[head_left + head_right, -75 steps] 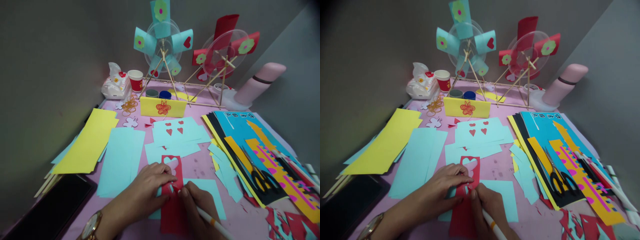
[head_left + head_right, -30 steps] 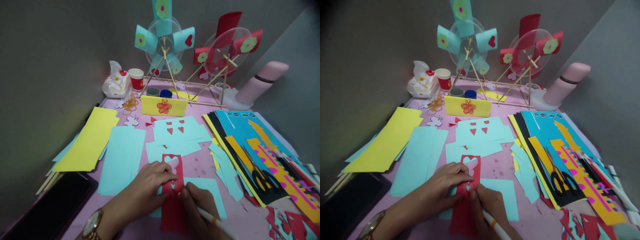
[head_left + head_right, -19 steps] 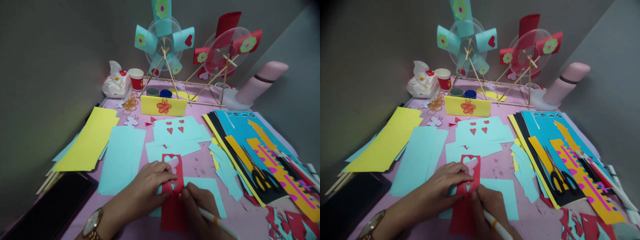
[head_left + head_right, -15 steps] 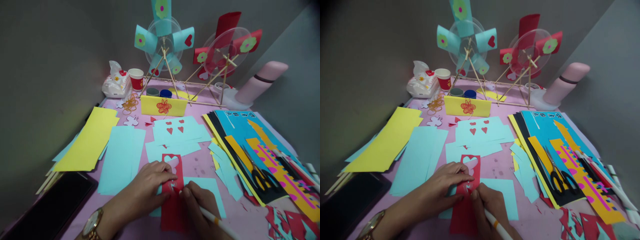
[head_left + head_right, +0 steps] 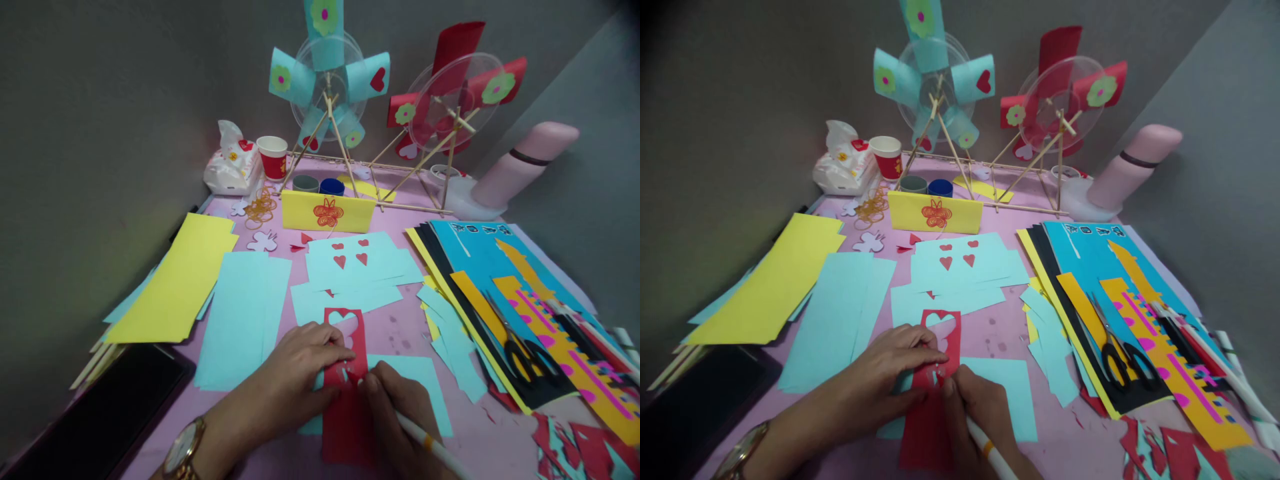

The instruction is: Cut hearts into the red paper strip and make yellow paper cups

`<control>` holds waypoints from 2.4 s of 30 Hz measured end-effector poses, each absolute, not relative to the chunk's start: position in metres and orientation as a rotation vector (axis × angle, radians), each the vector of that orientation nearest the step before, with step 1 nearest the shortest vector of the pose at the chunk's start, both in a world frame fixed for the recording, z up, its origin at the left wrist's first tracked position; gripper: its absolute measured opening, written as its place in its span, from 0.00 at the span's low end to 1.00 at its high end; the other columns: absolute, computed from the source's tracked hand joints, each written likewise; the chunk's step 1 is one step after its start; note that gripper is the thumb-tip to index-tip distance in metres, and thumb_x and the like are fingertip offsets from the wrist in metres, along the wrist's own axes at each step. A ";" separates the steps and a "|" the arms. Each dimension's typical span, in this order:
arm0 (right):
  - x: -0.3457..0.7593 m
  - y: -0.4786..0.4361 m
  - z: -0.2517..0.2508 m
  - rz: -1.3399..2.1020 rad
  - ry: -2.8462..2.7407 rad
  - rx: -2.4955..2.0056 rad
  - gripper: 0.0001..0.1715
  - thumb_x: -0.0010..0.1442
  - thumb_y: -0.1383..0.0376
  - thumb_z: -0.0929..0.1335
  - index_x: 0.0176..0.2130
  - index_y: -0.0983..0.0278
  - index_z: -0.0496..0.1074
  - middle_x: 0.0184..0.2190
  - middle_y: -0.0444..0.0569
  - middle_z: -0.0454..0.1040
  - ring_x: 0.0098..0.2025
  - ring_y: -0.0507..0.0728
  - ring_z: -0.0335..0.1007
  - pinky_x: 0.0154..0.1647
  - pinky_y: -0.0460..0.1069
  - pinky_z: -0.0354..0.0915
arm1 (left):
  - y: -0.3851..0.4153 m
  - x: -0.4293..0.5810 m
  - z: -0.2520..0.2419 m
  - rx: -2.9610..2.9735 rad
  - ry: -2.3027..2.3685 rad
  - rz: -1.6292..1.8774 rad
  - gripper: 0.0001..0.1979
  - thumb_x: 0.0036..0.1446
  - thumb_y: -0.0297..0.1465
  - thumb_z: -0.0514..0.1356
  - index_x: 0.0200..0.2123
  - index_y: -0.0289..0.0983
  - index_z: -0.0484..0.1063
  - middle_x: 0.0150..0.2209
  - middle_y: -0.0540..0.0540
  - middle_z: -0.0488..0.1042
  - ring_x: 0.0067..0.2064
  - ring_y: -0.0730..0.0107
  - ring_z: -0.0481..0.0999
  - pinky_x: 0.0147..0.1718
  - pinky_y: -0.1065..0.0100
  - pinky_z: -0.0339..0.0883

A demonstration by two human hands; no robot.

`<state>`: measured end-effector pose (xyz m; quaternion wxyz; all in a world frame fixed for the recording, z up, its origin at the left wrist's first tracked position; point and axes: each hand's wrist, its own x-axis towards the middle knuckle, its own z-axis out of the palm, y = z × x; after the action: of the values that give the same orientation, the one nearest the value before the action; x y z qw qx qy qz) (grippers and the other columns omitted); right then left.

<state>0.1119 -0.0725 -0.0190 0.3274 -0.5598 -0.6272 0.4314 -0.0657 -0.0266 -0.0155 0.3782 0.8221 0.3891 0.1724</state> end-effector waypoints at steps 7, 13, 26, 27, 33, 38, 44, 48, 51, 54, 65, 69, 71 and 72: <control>0.112 -0.071 -0.021 1.091 -1.712 -1.497 0.20 0.66 0.58 0.57 0.23 0.59 0.51 0.17 0.36 0.50 0.19 0.49 0.46 0.18 0.45 0.43 | -0.027 -0.066 -0.017 2.110 0.979 0.459 0.20 0.53 0.20 0.59 0.48 0.43 0.70 0.45 0.48 0.70 0.46 0.64 0.67 0.46 0.62 0.60; 0.112 -0.070 -0.023 1.030 -1.761 -1.475 0.20 0.66 0.59 0.57 0.23 0.59 0.50 0.17 0.36 0.50 0.19 0.49 0.47 0.17 0.45 0.43 | -0.026 -0.065 -0.017 2.110 0.988 0.449 0.19 0.54 0.21 0.60 0.48 0.43 0.70 0.45 0.47 0.70 0.46 0.64 0.67 0.46 0.62 0.60; 0.113 -0.070 -0.022 1.040 -1.777 -1.500 0.20 0.65 0.60 0.58 0.23 0.59 0.50 0.17 0.36 0.50 0.19 0.49 0.46 0.17 0.44 0.43 | -0.026 -0.065 -0.017 2.106 0.985 0.443 0.20 0.53 0.21 0.60 0.48 0.43 0.70 0.45 0.48 0.70 0.47 0.64 0.67 0.46 0.62 0.60; 0.113 -0.070 -0.022 1.043 -1.772 -1.516 0.20 0.65 0.60 0.58 0.23 0.59 0.50 0.17 0.36 0.50 0.19 0.49 0.46 0.17 0.44 0.43 | -0.026 -0.065 -0.017 2.108 0.987 0.442 0.20 0.53 0.21 0.60 0.48 0.43 0.70 0.45 0.48 0.70 0.47 0.64 0.67 0.46 0.62 0.60; 0.112 -0.069 -0.022 1.062 -1.754 -1.497 0.20 0.65 0.59 0.57 0.23 0.59 0.51 0.17 0.36 0.50 0.19 0.49 0.46 0.17 0.45 0.43 | -0.025 -0.065 -0.015 2.102 0.991 0.436 0.19 0.54 0.21 0.60 0.48 0.43 0.70 0.45 0.48 0.70 0.47 0.64 0.67 0.46 0.62 0.60; 0.113 -0.070 -0.021 1.111 -1.725 -1.457 0.20 0.66 0.59 0.57 0.23 0.60 0.52 0.17 0.37 0.51 0.19 0.49 0.47 0.17 0.44 0.43 | -0.027 -0.066 -0.016 2.104 0.988 0.446 0.20 0.53 0.20 0.60 0.48 0.43 0.71 0.45 0.48 0.70 0.46 0.64 0.67 0.46 0.62 0.60; 0.114 -0.070 -0.018 1.177 -1.706 -1.397 0.20 0.67 0.58 0.56 0.25 0.61 0.60 0.18 0.37 0.53 0.20 0.49 0.48 0.18 0.45 0.44 | -0.025 -0.065 -0.016 2.111 0.992 0.445 0.19 0.53 0.21 0.60 0.47 0.44 0.71 0.45 0.48 0.70 0.46 0.64 0.68 0.46 0.62 0.61; 0.115 -0.070 -0.018 1.207 -1.681 -1.423 0.21 0.67 0.56 0.56 0.24 0.61 0.58 0.18 0.37 0.52 0.20 0.49 0.47 0.18 0.45 0.44 | -0.026 -0.066 -0.016 2.120 0.984 0.470 0.19 0.53 0.21 0.59 0.48 0.44 0.70 0.46 0.48 0.70 0.46 0.64 0.68 0.46 0.62 0.61; 0.115 -0.071 -0.017 1.209 -1.674 -1.422 0.21 0.66 0.56 0.56 0.23 0.60 0.53 0.18 0.37 0.50 0.19 0.49 0.45 0.17 0.45 0.43 | -0.027 -0.067 -0.017 2.122 0.981 0.469 0.19 0.53 0.21 0.59 0.48 0.43 0.71 0.45 0.47 0.71 0.46 0.64 0.68 0.46 0.62 0.61; 0.115 -0.071 -0.018 1.221 -1.655 -1.393 0.21 0.66 0.56 0.56 0.23 0.60 0.55 0.18 0.37 0.50 0.19 0.49 0.45 0.17 0.45 0.43 | -0.027 -0.066 -0.018 2.125 0.981 0.476 0.21 0.52 0.21 0.59 0.48 0.43 0.70 0.46 0.48 0.70 0.47 0.64 0.68 0.46 0.62 0.60; 0.114 -0.073 -0.017 1.107 -1.671 -1.474 0.21 0.66 0.58 0.56 0.23 0.59 0.49 0.17 0.36 0.46 0.18 0.49 0.44 0.18 0.47 0.41 | -0.026 -0.066 -0.017 2.104 0.988 0.444 0.20 0.52 0.20 0.60 0.47 0.44 0.70 0.45 0.49 0.70 0.46 0.65 0.67 0.46 0.63 0.59; 0.114 -0.073 -0.016 1.110 -1.658 -1.463 0.21 0.67 0.57 0.56 0.23 0.59 0.51 0.17 0.36 0.47 0.18 0.49 0.45 0.18 0.46 0.42 | -0.027 -0.066 -0.018 2.106 0.988 0.465 0.22 0.51 0.19 0.60 0.48 0.44 0.70 0.45 0.49 0.70 0.46 0.65 0.67 0.46 0.63 0.59; 0.113 -0.072 -0.016 1.107 -1.656 -1.460 0.22 0.67 0.57 0.56 0.23 0.59 0.51 0.17 0.36 0.48 0.18 0.49 0.45 0.18 0.46 0.43 | -0.028 -0.066 -0.019 2.110 0.985 0.471 0.22 0.51 0.20 0.60 0.48 0.44 0.70 0.45 0.49 0.70 0.46 0.64 0.67 0.46 0.62 0.60; 0.113 -0.072 -0.016 1.099 -1.659 -1.459 0.21 0.67 0.57 0.56 0.23 0.60 0.52 0.17 0.36 0.48 0.18 0.49 0.45 0.17 0.46 0.43 | -0.028 -0.066 -0.019 2.111 0.981 0.471 0.21 0.52 0.20 0.60 0.48 0.44 0.70 0.45 0.48 0.70 0.46 0.64 0.67 0.46 0.62 0.60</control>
<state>0.1128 -0.0723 -0.0160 0.3306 -0.5579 -0.6347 0.4203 -0.0659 -0.0276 -0.0187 0.3739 0.8243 0.3832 0.1840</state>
